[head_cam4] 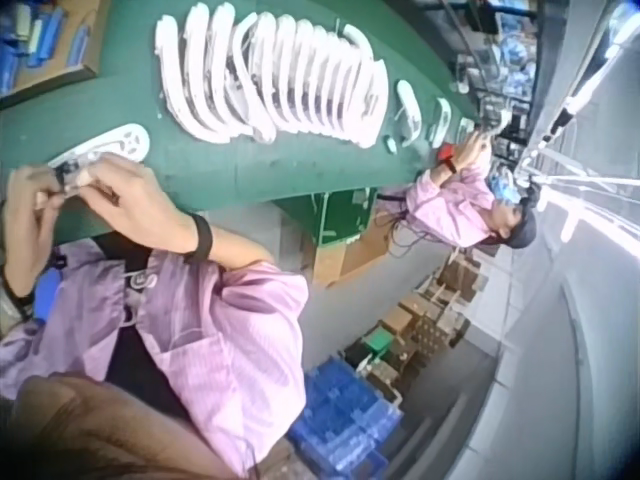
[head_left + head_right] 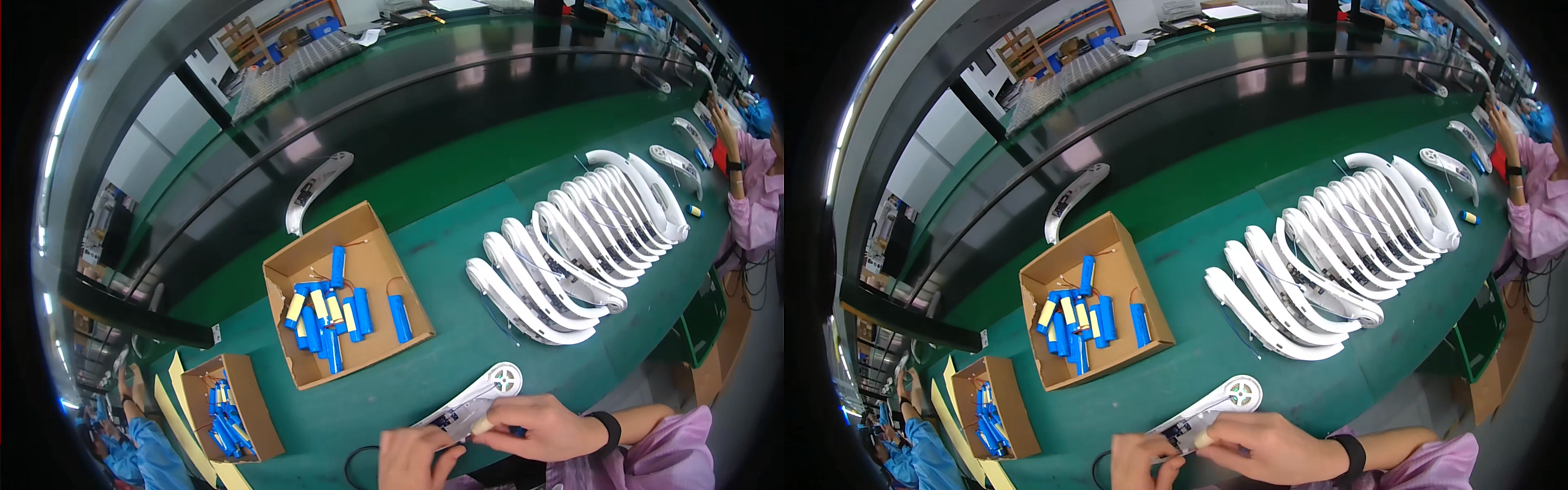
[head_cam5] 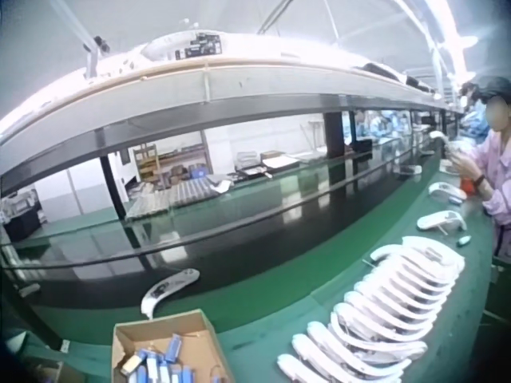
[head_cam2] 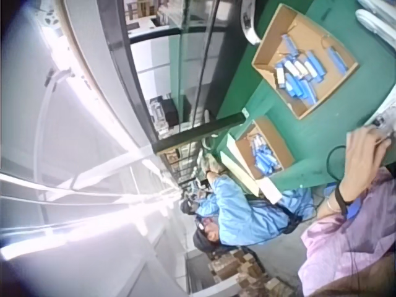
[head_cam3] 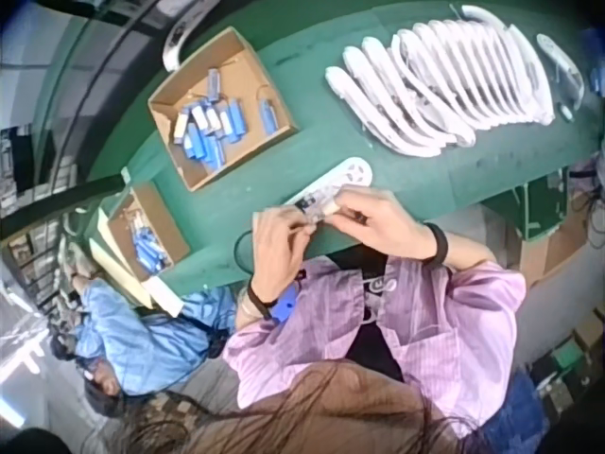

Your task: Assembling batteries and PCBs into plastic housings on a factory assembly line.

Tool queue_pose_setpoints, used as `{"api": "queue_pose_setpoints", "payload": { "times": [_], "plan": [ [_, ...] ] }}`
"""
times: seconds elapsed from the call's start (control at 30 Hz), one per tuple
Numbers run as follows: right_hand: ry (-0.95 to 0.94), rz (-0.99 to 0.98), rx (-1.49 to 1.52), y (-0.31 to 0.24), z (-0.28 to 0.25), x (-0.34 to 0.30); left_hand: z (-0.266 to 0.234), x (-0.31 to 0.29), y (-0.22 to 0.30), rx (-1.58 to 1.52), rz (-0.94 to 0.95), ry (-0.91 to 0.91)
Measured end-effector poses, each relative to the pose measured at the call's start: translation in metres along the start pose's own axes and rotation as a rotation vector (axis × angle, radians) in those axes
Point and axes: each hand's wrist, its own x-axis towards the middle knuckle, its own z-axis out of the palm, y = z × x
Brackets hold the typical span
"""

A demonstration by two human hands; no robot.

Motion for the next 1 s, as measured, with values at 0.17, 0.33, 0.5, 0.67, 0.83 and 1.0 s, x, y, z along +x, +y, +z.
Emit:
{"api": "queue_pose_setpoints", "payload": {
  "times": [0.17, 0.33, 0.5, 0.67, 0.83, 1.0],
  "plan": [
    [-0.014, -0.171, -0.56, 0.005, -0.002, 0.018, -0.005, 0.017, -0.008, -0.026, -0.266, -0.134],
    [-0.149, -0.214, -0.706, 0.01, -0.006, 0.024, 0.004, 0.014, -0.011, -0.003, -0.199, -0.128],
    [-0.173, -0.221, -0.649, 0.007, -0.011, 0.026, 0.005, 0.015, -0.01, -0.017, -0.224, -0.138],
    [-0.203, -0.191, -0.645, 0.002, -0.012, 0.027, 0.006, 0.015, -0.01, 0.003, -0.22, -0.151],
    [-0.188, -0.225, -0.662, 0.003, -0.015, 0.026, 0.008, 0.015, -0.01, 0.023, -0.21, -0.159],
    [-0.193, -0.23, -0.705, 0.003, -0.012, 0.027, 0.007, 0.017, -0.008, 0.025, -0.22, -0.151]
  ]
}}
